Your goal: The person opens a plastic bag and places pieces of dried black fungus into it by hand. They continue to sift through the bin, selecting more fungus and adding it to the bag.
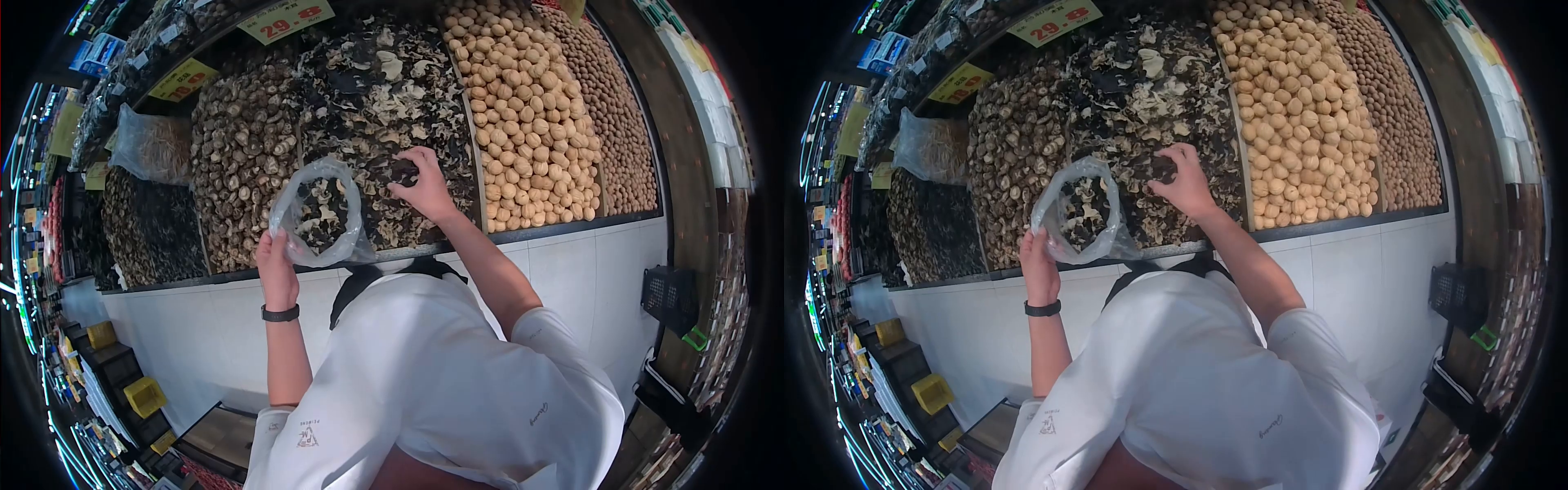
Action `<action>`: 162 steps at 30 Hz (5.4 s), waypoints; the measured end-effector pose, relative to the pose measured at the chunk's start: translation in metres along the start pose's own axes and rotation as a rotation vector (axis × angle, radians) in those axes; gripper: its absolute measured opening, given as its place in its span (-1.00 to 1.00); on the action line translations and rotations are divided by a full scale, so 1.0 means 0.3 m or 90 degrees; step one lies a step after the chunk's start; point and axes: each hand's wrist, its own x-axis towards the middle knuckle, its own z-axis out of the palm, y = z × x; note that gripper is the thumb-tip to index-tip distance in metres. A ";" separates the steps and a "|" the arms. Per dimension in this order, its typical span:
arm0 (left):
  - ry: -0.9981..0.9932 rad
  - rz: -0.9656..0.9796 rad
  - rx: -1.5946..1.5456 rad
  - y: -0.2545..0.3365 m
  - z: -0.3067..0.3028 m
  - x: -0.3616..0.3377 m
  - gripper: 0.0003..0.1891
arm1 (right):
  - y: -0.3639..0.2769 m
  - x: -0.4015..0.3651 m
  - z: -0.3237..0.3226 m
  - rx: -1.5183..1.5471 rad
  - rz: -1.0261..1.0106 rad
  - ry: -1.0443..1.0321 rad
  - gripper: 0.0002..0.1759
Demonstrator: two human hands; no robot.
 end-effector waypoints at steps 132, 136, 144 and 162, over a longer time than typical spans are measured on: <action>-0.046 -0.021 -0.028 -0.007 -0.068 0.109 -0.90 | -0.222 0.363 0.203 -0.552 -0.226 -0.132 -0.47; -0.052 -0.015 -0.027 0.000 -0.061 0.104 -0.89 | -0.181 0.365 0.201 -0.521 -0.260 -0.094 -0.55; -0.065 -0.029 -0.027 -0.009 -0.060 0.118 -0.89 | -0.185 0.354 0.166 -0.458 -0.251 -0.049 -0.63; -0.071 -0.046 -0.030 0.000 -0.049 0.135 -0.89 | -0.479 0.167 0.015 0.087 -0.067 -0.280 -0.66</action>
